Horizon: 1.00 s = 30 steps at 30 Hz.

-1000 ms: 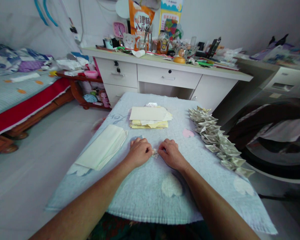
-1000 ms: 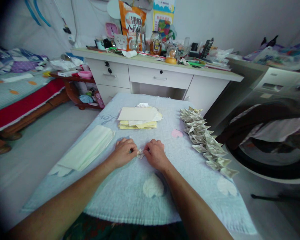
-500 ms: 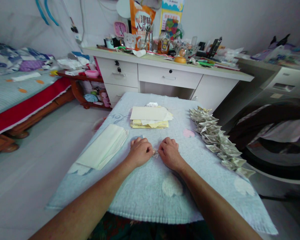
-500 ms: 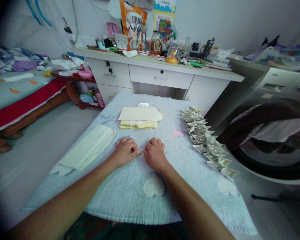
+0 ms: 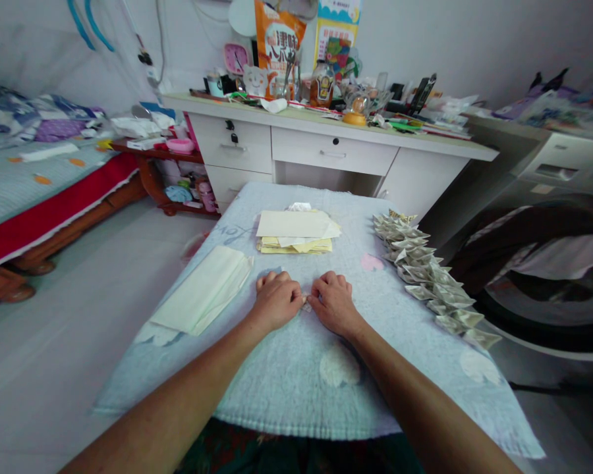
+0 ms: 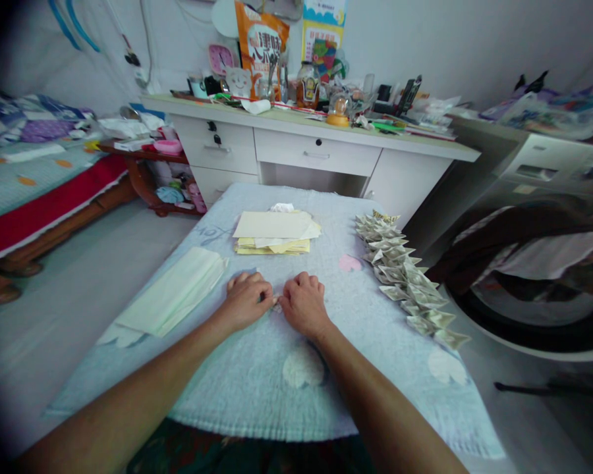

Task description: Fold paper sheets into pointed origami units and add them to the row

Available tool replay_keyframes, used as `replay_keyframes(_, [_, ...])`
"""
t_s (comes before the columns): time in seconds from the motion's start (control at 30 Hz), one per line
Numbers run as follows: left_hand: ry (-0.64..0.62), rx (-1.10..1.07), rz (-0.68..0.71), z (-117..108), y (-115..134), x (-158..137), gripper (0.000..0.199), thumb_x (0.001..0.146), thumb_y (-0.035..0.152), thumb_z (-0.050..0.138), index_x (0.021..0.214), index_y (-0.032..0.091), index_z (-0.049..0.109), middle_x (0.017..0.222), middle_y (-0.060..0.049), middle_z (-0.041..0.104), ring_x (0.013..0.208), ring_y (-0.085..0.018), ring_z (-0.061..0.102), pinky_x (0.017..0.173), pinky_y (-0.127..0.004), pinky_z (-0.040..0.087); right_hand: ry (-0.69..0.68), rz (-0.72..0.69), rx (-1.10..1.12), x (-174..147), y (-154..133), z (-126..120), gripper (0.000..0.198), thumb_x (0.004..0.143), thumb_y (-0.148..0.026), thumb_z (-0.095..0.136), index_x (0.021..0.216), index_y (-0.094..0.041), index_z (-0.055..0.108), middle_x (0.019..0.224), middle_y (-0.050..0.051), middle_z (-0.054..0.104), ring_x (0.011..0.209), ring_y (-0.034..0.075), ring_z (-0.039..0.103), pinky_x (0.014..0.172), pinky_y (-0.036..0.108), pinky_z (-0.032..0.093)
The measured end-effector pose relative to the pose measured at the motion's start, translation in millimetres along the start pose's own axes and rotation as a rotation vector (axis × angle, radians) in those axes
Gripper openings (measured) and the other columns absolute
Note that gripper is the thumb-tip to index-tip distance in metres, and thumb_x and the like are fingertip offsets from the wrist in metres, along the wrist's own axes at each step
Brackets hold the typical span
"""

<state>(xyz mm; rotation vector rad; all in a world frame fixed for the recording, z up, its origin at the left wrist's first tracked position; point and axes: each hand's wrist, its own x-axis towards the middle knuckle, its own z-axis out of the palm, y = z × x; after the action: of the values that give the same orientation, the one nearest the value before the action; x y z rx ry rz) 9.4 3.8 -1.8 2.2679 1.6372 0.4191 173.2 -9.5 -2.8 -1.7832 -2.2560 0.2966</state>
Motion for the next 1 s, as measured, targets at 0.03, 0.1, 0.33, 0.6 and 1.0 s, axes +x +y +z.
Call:
replay_keyframes(0.03, [0.003,0.001,0.000,-0.1,-0.5,-1.0,0.021,0.081,0.038,0.058,0.069,0.023,0.064,0.089,-0.003,0.061,0.097,-0.025,0.049,0.086,-0.042,0.030,0.002,0.002,-0.002,0.3,-0.1,0.5,0.015,0.087,-0.036,0.058,0.087,-0.022,0.061,0.100,0.006,0.051,0.096,0.023,0.042,0.080,0.035,0.031])
replay_keyframes(0.1, [0.003,-0.013,-0.002,-0.6,-2.4,-2.6,0.017,0.081,0.038,0.059,0.074,0.023,0.064,0.092,-0.003,0.061,0.097,-0.025,0.048,0.086,-0.041,0.031,0.008,0.003,0.000,0.4,-0.3,1.0,0.014,0.086,-0.036,0.058,0.087,-0.022,0.061,0.100,0.006,0.051,0.096,0.023,0.042,0.080,0.036,0.031])
replay_keyframes(0.33, [-0.024,-0.027,-0.012,-1.5,-7.3,-2.3,0.012,0.081,0.034,0.057,0.078,0.025,0.063,0.093,-0.002,0.060,0.097,-0.025,0.047,0.083,-0.038,0.031,0.013,-0.005,0.013,-1.2,-0.5,-0.4,0.013,0.087,-0.035,0.057,0.087,-0.022,0.061,0.099,0.006,0.051,0.094,0.023,0.042,0.079,0.035,0.030])
replay_keyframes(0.6, [-0.029,-0.032,-0.025,-3.3,-5.3,-0.9,0.013,0.080,0.035,0.060,0.075,0.024,0.063,0.092,-0.002,0.060,0.096,-0.025,0.047,0.082,-0.039,0.031,0.017,0.005,0.015,-0.7,-1.7,0.9,0.019,0.088,-0.041,0.056,0.087,-0.022,0.060,0.099,0.006,0.051,0.095,0.023,0.042,0.081,0.036,0.030])
replay_keyframes(1.0, [0.028,-0.011,-0.022,0.8,-3.8,-6.0,0.011,0.080,0.033,0.060,0.081,0.025,0.066,0.096,-0.003,0.061,0.098,-0.026,0.048,0.084,-0.039,0.030,0.053,-0.007,-0.008,-3.0,-1.3,0.9,0.020,0.086,-0.038,0.057,0.097,-0.022,0.057,0.101,0.007,0.052,0.096,0.024,0.043,0.081,0.036,0.031])
